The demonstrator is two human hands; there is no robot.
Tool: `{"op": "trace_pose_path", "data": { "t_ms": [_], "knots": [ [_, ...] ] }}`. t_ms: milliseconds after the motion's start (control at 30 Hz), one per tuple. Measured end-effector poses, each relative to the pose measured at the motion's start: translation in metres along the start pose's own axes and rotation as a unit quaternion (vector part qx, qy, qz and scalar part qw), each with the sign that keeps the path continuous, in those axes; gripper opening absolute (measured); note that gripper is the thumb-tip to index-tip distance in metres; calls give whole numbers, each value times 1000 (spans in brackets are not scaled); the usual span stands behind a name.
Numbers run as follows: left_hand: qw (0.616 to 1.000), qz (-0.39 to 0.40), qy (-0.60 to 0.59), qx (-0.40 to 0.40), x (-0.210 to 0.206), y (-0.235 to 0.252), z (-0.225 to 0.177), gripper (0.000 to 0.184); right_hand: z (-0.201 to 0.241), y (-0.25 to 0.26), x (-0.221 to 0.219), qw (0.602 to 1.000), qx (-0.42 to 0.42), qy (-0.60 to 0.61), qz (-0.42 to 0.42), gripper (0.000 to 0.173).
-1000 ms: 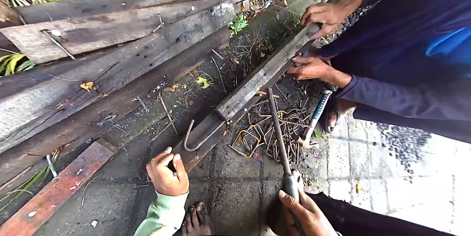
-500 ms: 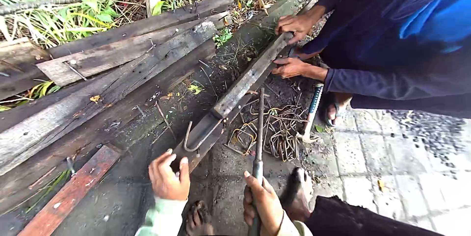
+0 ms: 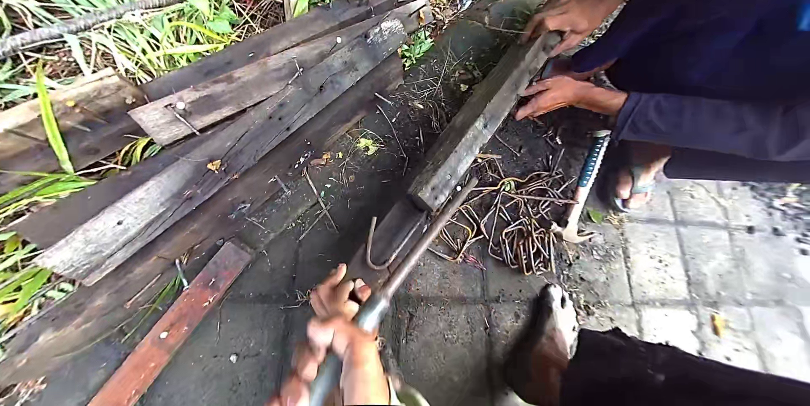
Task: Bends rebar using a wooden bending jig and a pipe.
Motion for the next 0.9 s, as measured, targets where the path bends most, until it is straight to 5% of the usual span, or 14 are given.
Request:
{"op": "trace_pose_path", "data": {
  "t_ms": [100, 267, 400, 533, 667, 767, 900],
  "knots": [
    [994, 60, 85, -14, -6, 39, 14, 21, 9, -21, 34, 997, -25, -42, -60, 38],
    [984, 174, 41, 21, -18, 91, 43, 25, 119, -67, 59, 987, 88, -94, -93, 40],
    [983, 177, 44, 11, -21, 95, 46, 25, 190, -111, 93, 968, 73, -198, -136, 36],
    [980, 192, 54, 17, -21, 92, 47, 33, 266, -184, 88, 858, 88, -451, -228, 4],
    [963, 241, 100, 66, -1, 95, 29, 58, 315, -240, 63, 753, 68, -602, -255, 9],
    [972, 198, 112, 53, 15, 95, -15, 61, 335, -248, 62, 712, 71, -636, -290, 7],
    [986, 145, 64, -59, -10, 82, -70, 38, 340, -229, 81, 702, 132, -636, -293, 9]
  ]
}}
Point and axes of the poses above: each hand's wrist, its own y-axis towards the middle knuckle, its own x-axis out of the back of the hand, z = x × y, the point moved 9 cm from there along y, towards the middle knuckle, and after that the axes turned 7 degrees about z, right-handed, at the moved point
